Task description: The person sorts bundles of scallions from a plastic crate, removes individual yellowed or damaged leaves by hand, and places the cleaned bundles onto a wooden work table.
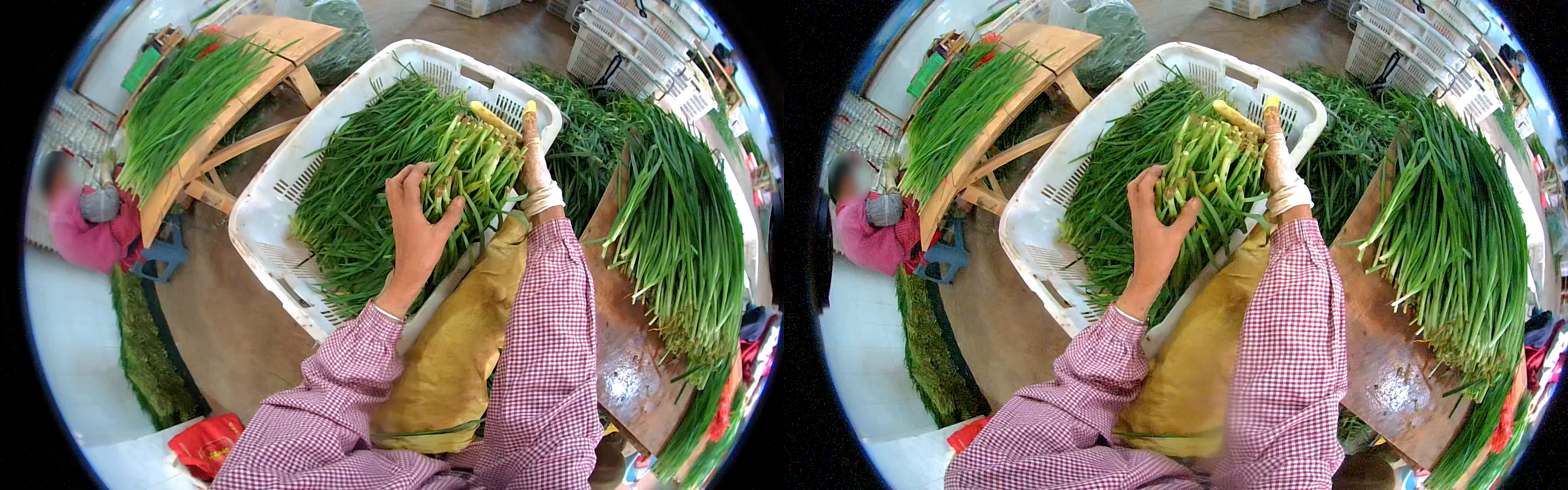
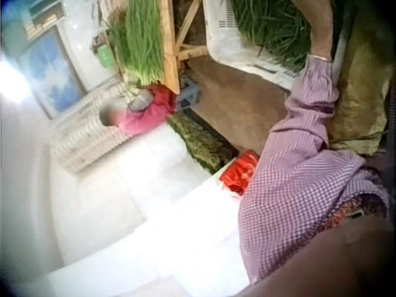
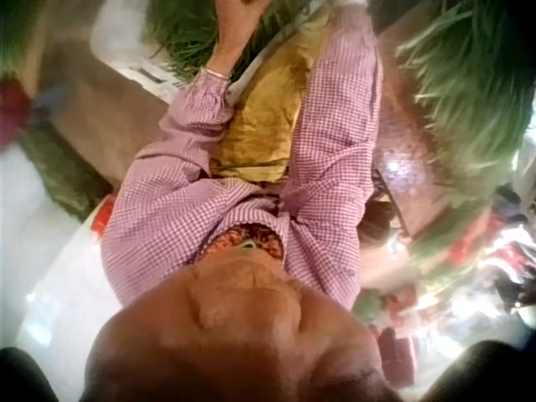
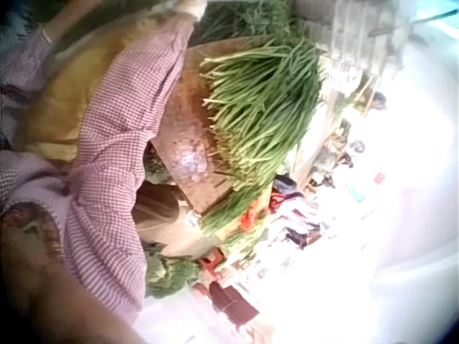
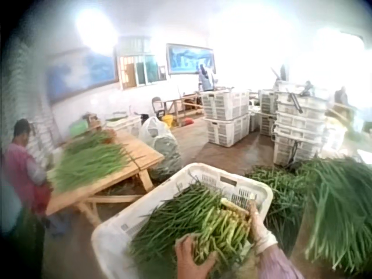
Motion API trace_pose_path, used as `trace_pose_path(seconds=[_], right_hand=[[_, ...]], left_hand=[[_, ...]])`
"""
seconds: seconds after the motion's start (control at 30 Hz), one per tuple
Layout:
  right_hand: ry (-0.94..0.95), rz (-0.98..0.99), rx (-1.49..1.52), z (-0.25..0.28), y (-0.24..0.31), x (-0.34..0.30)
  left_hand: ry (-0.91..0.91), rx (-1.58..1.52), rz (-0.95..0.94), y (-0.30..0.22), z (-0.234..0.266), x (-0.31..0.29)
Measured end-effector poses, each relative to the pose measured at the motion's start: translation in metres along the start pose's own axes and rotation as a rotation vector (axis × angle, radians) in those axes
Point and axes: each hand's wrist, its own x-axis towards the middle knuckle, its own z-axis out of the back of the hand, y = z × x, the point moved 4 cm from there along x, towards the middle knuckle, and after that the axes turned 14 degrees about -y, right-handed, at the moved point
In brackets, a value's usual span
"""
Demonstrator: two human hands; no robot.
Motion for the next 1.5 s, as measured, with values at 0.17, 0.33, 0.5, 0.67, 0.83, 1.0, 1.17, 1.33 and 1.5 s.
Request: trace_pose_path(seconds=[0.17, 0.33, 0.5, 0.67, 0.83, 1.0, 1.17, 1.33, 1.5], right_hand=[[0.149, -0.081, 0.044, -0.010, -0.001, -0.002], [0.154, -0.062, 0.069, -0.013, 0.001, -0.004], [0.032, 0.028, 0.033, -0.011, 0.006, -0.009], [0.093, -0.041, 0.027, -0.020, 0.004, -0.015], [0.090, -0.062, 0.041, -0.023, 0.004, -0.018], [0.068, -0.031, 0.043, -0.017, 0.004, -0.014], [0.106, -0.124, 0.079, -0.020, 0.004, -0.019], [0.147, -0.071, 0.074, -0.022, 0.005, -0.019], [0.079, -0.041, 0.041, -0.027, -0.007, -0.020]], left_hand=[[-0.041, -0.148, -0.069, 0.002, 0.006, -0.003], [0.011, -0.489, -0.012, 0.001, 0.008, -0.010], [0.015, -0.360, -0.051, -0.002, 0.004, -0.007], [0.034, -0.098, -0.077, -0.011, -0.004, -0.010], [0.006, -0.093, 0.029, -0.007, -0.013, -0.005], [-0.021, -0.124, 0.005, -0.001, -0.007, -0.009], [-0.030, -0.341, -0.078, -0.007, 0.006, -0.016], [0.028, -0.208, -0.368, -0.038, -0.011, -0.011], [-0.029, -0.034, -0.423, -0.027, -0.034, -0.010]])
